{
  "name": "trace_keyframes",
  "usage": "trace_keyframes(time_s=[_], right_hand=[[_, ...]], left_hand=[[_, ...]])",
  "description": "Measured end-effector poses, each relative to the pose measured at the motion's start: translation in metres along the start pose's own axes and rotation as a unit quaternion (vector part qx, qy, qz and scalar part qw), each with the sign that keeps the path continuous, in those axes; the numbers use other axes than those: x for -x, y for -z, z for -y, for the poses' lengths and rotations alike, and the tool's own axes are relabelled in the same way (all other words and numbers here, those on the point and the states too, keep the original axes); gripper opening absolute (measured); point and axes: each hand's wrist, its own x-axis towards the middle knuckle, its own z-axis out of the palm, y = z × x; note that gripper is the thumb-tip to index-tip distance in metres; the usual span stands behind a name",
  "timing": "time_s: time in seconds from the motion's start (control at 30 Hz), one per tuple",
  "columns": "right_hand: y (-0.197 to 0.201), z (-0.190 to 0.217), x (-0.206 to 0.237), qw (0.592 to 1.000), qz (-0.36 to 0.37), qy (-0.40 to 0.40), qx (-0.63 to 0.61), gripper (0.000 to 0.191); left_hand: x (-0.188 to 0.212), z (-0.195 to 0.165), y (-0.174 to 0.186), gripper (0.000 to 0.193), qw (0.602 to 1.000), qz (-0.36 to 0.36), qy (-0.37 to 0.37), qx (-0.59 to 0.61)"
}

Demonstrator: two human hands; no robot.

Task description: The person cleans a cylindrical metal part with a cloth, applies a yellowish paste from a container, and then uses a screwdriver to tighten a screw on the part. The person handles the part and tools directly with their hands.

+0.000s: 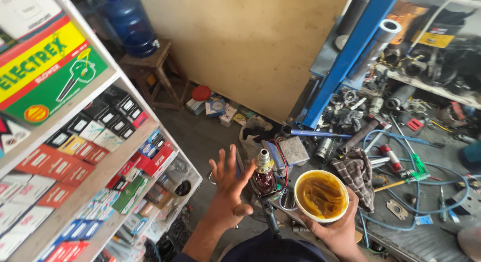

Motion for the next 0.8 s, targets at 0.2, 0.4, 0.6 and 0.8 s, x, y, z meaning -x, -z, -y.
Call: trace_keyframes(time_s=[0.2, 0.4, 0.6, 0.8], right_hand=[[-0.024, 0.018, 0.008, 0.997, -0.071, 0.002, 0.003, 0.116], [-0.042, 0.041, 0.027, 0.988, -0.141, 0.003, 0.07, 0.114], [-0.062, 0.062, 0.057, 0.965, -0.205, -0.026, 0.162, 0.112], [-0.074, 0.084, 0.088, 0.944, -0.245, -0.063, 0.212, 0.111]], left_hand=[[-0.027, 0.028, 0.026, 0.114, 0.986, 0.023, -0.004, 0.163], [-0.086, 0.042, 0.035, 0.116, 0.944, 0.167, -0.058, 0.28], [-0.145, 0.068, 0.025, 0.12, 0.833, 0.373, -0.101, 0.397], [-0.161, 0.087, 0.013, 0.122, 0.775, 0.462, -0.092, 0.422]])
